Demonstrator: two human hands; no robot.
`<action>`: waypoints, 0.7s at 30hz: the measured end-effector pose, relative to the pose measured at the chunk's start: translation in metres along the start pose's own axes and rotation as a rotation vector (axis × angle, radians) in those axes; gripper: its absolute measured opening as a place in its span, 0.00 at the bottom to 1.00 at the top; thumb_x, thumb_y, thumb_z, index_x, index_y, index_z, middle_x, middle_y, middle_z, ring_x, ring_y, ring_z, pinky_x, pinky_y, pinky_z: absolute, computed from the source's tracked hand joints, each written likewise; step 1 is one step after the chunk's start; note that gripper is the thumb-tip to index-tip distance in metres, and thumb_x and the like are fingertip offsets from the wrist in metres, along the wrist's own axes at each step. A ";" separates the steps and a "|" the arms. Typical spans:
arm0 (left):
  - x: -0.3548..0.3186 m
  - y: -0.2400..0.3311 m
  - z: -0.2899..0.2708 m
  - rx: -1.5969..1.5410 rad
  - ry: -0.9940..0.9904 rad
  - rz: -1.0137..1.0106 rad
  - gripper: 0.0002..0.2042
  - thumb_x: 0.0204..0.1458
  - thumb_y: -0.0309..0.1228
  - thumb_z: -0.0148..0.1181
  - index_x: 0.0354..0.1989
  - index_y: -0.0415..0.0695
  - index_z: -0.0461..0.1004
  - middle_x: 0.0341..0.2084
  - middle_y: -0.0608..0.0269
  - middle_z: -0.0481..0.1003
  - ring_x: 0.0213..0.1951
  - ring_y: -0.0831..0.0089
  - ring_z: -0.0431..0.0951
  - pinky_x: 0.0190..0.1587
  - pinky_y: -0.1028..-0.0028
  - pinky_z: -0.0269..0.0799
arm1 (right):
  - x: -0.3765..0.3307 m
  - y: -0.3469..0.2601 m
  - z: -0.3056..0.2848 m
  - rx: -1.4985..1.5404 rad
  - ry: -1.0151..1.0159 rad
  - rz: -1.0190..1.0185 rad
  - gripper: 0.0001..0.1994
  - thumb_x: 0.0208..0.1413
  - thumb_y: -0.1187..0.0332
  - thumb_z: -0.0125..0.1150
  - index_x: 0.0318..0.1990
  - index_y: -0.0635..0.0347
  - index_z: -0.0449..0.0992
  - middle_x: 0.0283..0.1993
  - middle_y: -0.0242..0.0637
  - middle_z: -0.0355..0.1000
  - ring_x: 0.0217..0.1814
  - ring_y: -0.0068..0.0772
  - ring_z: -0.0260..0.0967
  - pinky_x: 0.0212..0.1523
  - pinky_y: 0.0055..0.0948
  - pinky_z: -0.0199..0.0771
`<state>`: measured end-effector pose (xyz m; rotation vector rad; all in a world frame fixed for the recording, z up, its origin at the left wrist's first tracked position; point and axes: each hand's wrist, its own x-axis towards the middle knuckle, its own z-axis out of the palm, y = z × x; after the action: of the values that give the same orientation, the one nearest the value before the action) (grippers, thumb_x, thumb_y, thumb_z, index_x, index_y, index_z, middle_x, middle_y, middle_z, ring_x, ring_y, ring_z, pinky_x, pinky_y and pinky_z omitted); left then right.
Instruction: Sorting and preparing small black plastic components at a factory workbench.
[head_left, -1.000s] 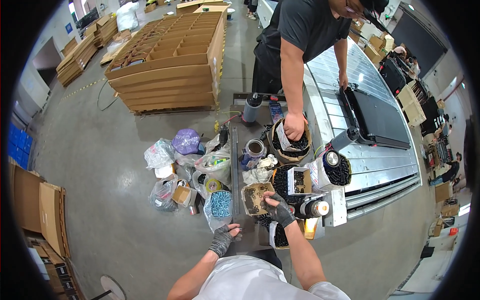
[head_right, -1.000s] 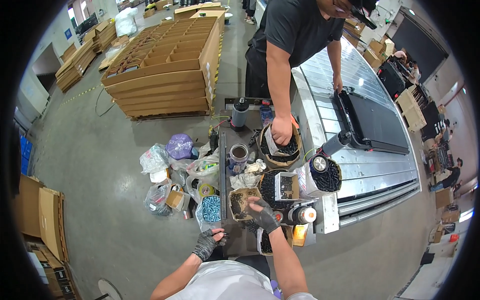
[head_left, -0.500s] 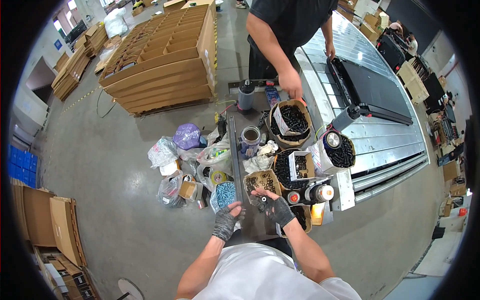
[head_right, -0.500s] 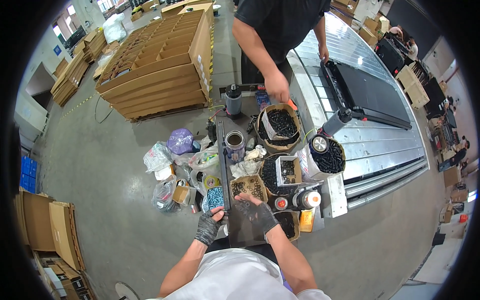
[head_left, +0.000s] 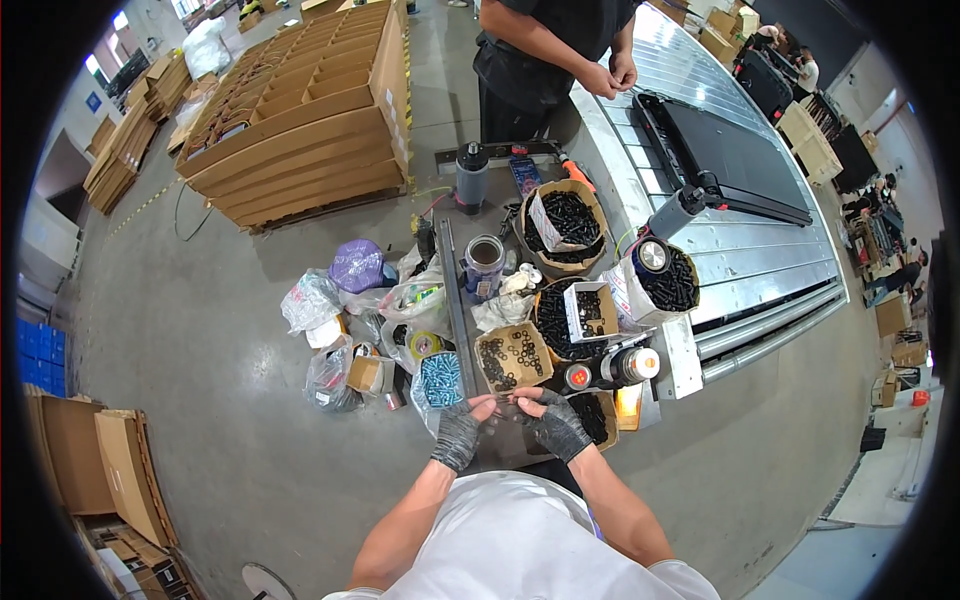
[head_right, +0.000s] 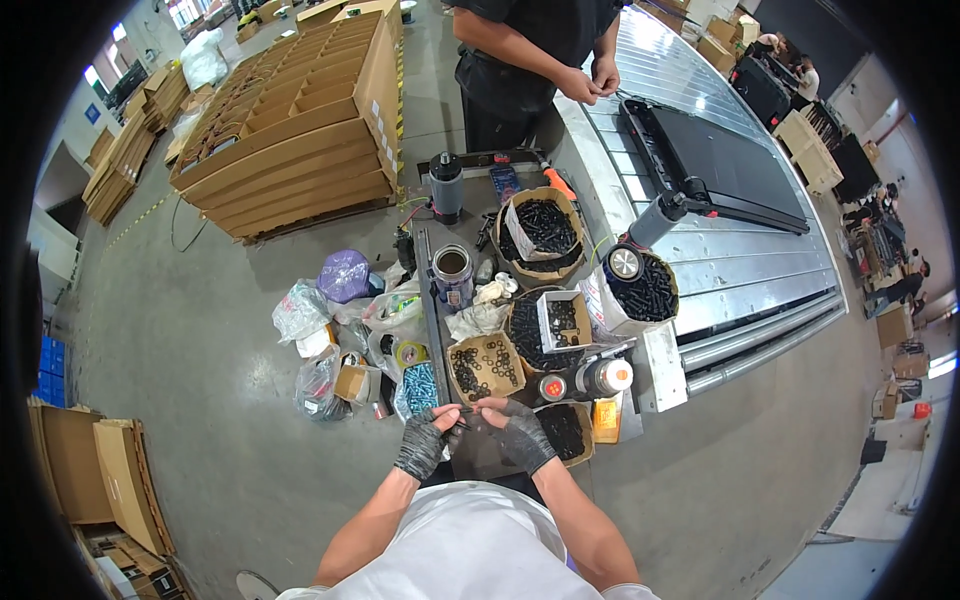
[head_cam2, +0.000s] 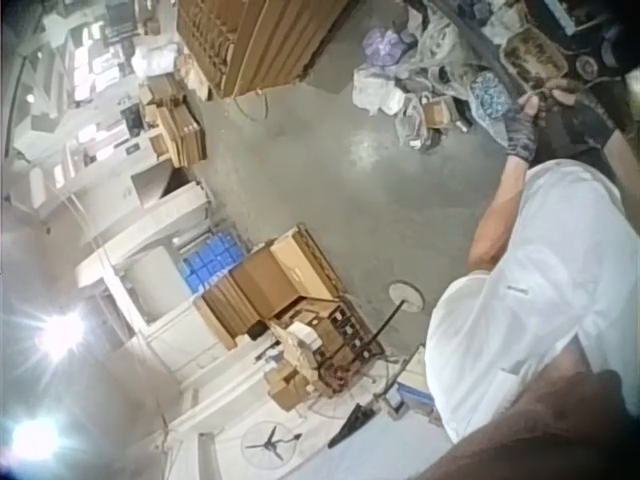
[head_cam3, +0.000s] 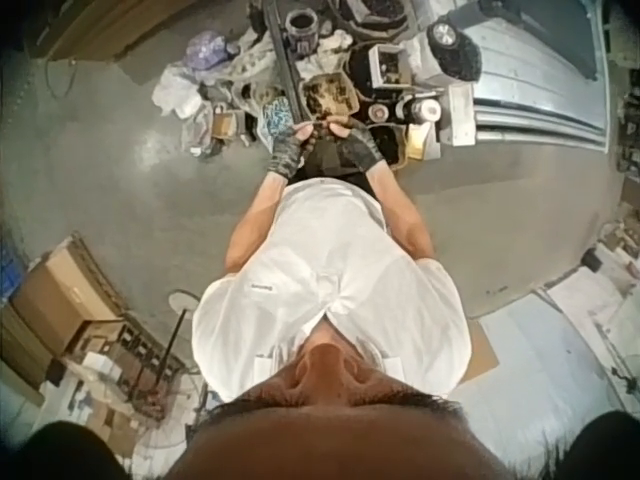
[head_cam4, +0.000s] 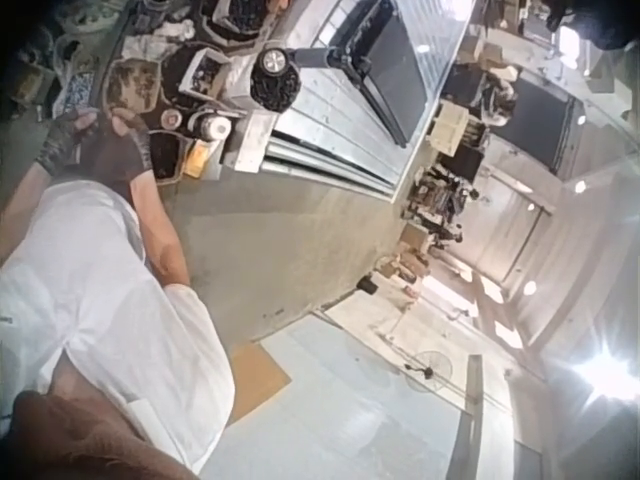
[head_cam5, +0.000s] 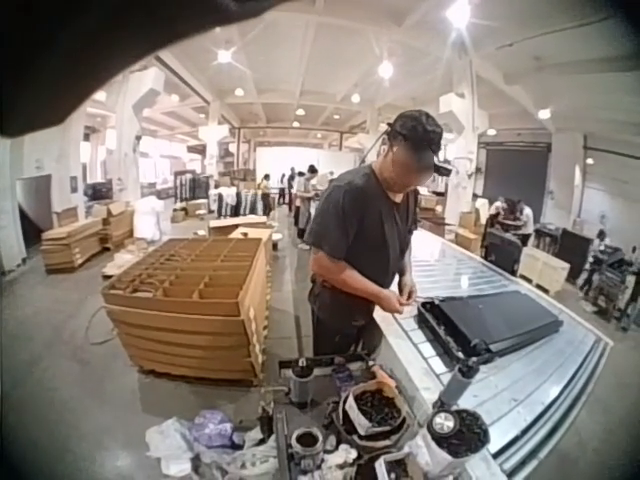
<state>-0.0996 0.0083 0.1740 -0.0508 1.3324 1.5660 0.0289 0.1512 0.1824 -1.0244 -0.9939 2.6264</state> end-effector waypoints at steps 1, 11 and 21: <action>0.000 -0.001 0.003 0.001 -0.003 0.000 0.14 0.56 0.31 0.60 0.47 0.38 0.76 0.30 0.65 0.78 0.30 0.79 0.75 0.34 0.79 0.71 | 0.001 0.004 -0.003 -0.005 0.017 -0.004 0.13 0.57 0.74 0.59 0.49 0.66 0.74 0.46 0.40 0.75 0.48 0.31 0.72 0.52 0.27 0.71; 0.004 -0.010 0.009 -0.025 -0.045 -0.045 0.15 0.55 0.32 0.61 0.48 0.37 0.75 0.31 0.66 0.78 0.30 0.79 0.75 0.32 0.80 0.71 | -0.004 0.008 0.003 -0.274 0.108 -0.136 0.10 0.58 0.72 0.59 0.45 0.66 0.77 0.41 0.37 0.77 0.44 0.28 0.73 0.50 0.25 0.71; 0.017 -0.025 -0.008 -0.348 -0.179 -0.148 0.17 0.55 0.35 0.63 0.49 0.38 0.75 0.33 0.67 0.77 0.33 0.79 0.75 0.36 0.80 0.72 | -0.015 -0.004 0.002 0.158 0.020 -0.034 0.19 0.63 0.64 0.52 0.55 0.69 0.69 0.54 0.43 0.71 0.56 0.33 0.69 0.59 0.30 0.66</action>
<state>-0.0943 0.0101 0.1431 -0.2150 0.8879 1.6189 0.0386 0.1476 0.1943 -0.9869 -0.7776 2.6129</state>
